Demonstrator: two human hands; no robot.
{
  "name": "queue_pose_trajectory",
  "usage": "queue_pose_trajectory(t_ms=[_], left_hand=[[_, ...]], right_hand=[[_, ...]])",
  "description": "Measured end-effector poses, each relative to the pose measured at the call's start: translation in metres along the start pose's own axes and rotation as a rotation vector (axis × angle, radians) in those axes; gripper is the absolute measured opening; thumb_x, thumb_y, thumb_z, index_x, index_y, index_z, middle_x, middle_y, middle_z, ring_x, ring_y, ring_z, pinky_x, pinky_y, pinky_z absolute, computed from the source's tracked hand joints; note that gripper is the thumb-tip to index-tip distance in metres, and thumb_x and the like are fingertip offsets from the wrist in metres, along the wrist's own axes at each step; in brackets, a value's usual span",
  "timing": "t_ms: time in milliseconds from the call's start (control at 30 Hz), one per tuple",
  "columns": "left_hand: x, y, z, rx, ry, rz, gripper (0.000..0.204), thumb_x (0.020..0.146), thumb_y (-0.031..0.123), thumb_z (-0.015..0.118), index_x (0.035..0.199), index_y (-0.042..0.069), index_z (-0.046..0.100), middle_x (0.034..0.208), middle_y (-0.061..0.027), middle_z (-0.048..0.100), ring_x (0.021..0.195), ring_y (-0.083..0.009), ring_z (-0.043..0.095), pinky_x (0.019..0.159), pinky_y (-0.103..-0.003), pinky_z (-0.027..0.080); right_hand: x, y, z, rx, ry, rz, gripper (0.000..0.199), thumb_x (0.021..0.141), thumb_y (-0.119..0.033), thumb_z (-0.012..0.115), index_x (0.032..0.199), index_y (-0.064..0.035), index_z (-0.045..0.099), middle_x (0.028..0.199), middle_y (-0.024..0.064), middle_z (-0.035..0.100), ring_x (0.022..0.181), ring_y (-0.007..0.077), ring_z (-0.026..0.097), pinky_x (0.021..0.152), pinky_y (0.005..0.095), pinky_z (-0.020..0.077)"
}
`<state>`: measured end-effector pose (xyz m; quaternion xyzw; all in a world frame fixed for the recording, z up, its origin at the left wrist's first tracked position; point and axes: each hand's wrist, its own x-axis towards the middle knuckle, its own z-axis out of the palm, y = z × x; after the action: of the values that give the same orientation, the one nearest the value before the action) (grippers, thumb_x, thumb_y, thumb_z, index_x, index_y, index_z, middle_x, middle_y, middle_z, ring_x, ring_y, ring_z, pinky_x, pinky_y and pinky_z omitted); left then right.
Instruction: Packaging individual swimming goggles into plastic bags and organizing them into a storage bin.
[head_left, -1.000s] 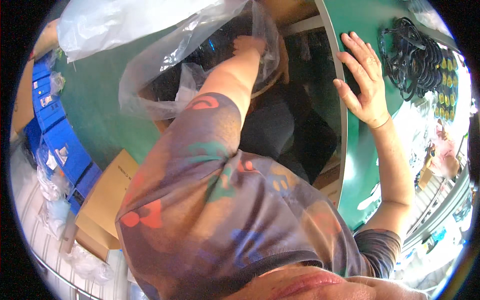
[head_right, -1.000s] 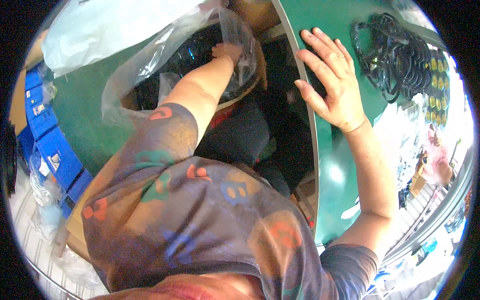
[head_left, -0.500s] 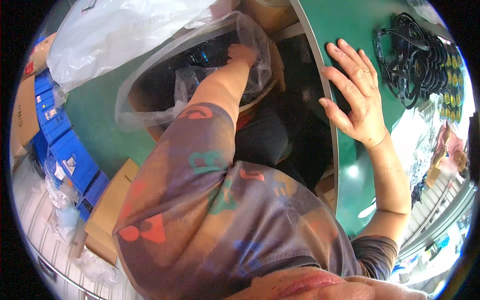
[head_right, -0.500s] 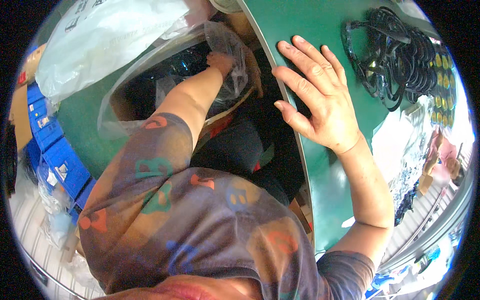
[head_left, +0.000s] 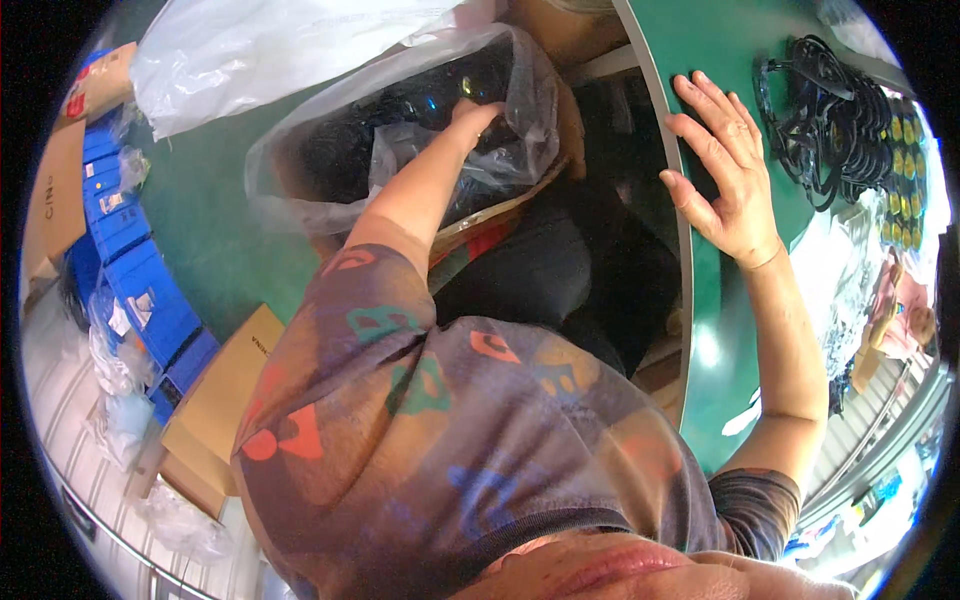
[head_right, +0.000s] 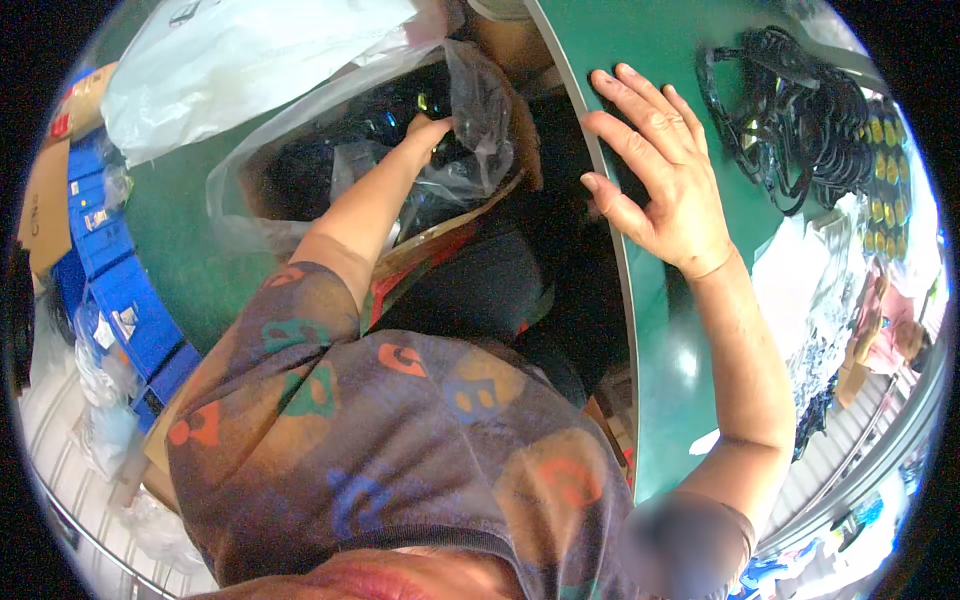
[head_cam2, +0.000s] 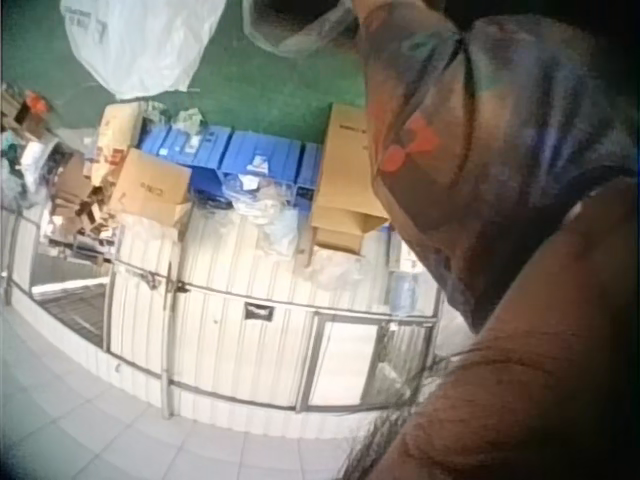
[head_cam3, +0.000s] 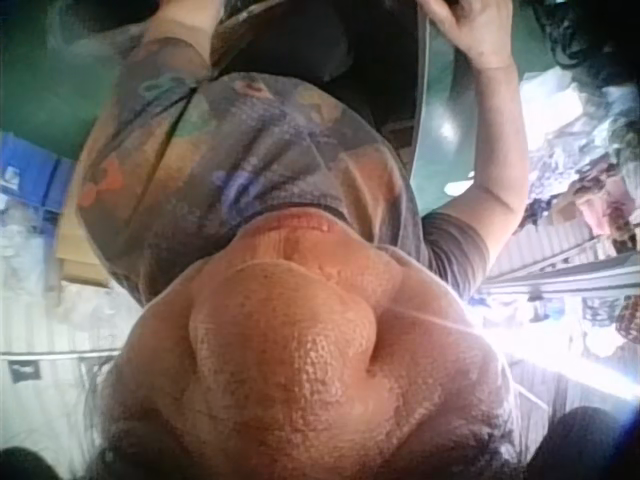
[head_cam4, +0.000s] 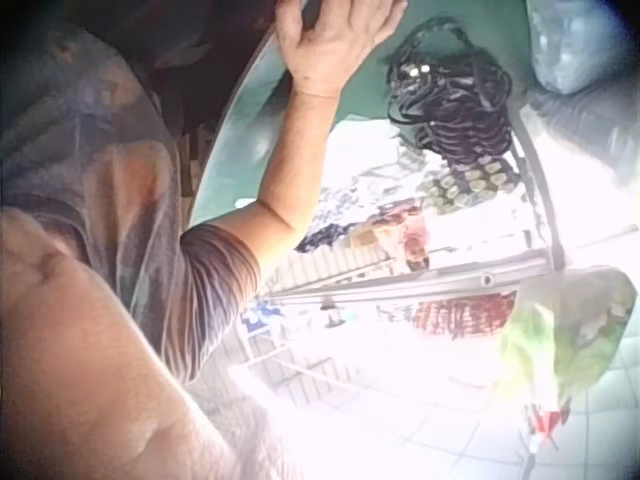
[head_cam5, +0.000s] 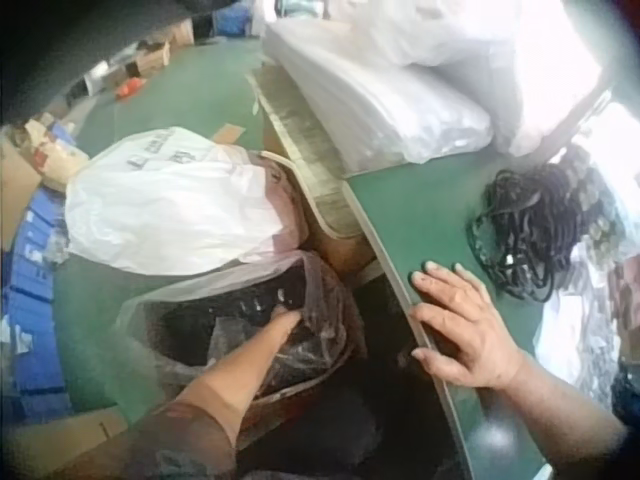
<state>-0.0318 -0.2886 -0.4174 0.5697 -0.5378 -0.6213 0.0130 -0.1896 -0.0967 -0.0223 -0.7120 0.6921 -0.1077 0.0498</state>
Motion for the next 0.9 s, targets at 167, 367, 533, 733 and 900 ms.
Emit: queue_pose_trajectory(t_ms=[167, 367, 533, 733, 900], left_hand=[[-0.018, -0.071, -0.066, -0.602, -0.18, 0.004, 0.03, 0.09, 0.022, 0.071, 0.111, 0.0, 0.067, 0.098, -0.0088, 0.072, 0.085, -0.0195, 0.069, 0.073, -0.037, 0.054], [-0.066, -0.15, -0.153, -1.103, -0.305, -0.021, 0.026, 0.097, 0.016, 0.062, 0.12, 0.005, 0.061, 0.106, -0.009, 0.071, 0.095, -0.0233, 0.07, 0.082, -0.04, 0.059], [-0.136, -0.149, -0.196, -0.972, -0.251, 0.119, 0.028, 0.096, 0.014, 0.062, 0.12, -0.001, 0.062, 0.111, -0.0097, 0.07, 0.097, -0.0211, 0.069, 0.086, -0.038, 0.057], [-0.214, -0.105, -0.22, -0.923, -0.477, 0.121, 0.035, 0.098, 0.019, 0.06, 0.125, -0.003, 0.059, 0.116, -0.0128, 0.069, 0.1, -0.0232, 0.07, 0.087, -0.04, 0.059], [-0.283, -0.012, -0.224, -0.974, -0.737, 0.221, 0.045, 0.099, 0.028, 0.056, 0.132, -0.003, 0.056, 0.125, -0.0182, 0.066, 0.113, -0.0305, 0.066, 0.101, -0.047, 0.053]], right_hand=[[0.007, -0.01, 0.001, 0.002, 0.023, -0.054, 0.048, 0.082, -0.025, 0.073, 0.128, -0.0115, 0.063, 0.149, 0.0084, 0.052, 0.144, 0.0301, 0.042, 0.118, 0.0515, 0.0283], [0.008, -0.02, -0.002, -0.015, 0.056, -0.098, 0.047, 0.086, -0.024, 0.07, 0.131, -0.0113, 0.061, 0.15, 0.0076, 0.051, 0.145, 0.029, 0.041, 0.119, 0.0499, 0.0281], [0.002, -0.021, 0.001, -0.049, 0.066, -0.103, 0.046, 0.09, -0.027, 0.066, 0.133, -0.0117, 0.059, 0.151, 0.0071, 0.049, 0.145, 0.0279, 0.039, 0.119, 0.0489, 0.0281], [-0.005, -0.014, 0.005, -0.083, 0.129, -0.128, 0.046, 0.092, -0.029, 0.065, 0.135, -0.0119, 0.058, 0.152, 0.0076, 0.048, 0.145, 0.0285, 0.039, 0.119, 0.0489, 0.0282], [-0.018, -0.006, 0.003, -0.118, 0.186, -0.148, 0.049, 0.095, -0.035, 0.062, 0.137, -0.0105, 0.057, 0.151, 0.0092, 0.049, 0.144, 0.0303, 0.039, 0.118, 0.05, 0.0291]])
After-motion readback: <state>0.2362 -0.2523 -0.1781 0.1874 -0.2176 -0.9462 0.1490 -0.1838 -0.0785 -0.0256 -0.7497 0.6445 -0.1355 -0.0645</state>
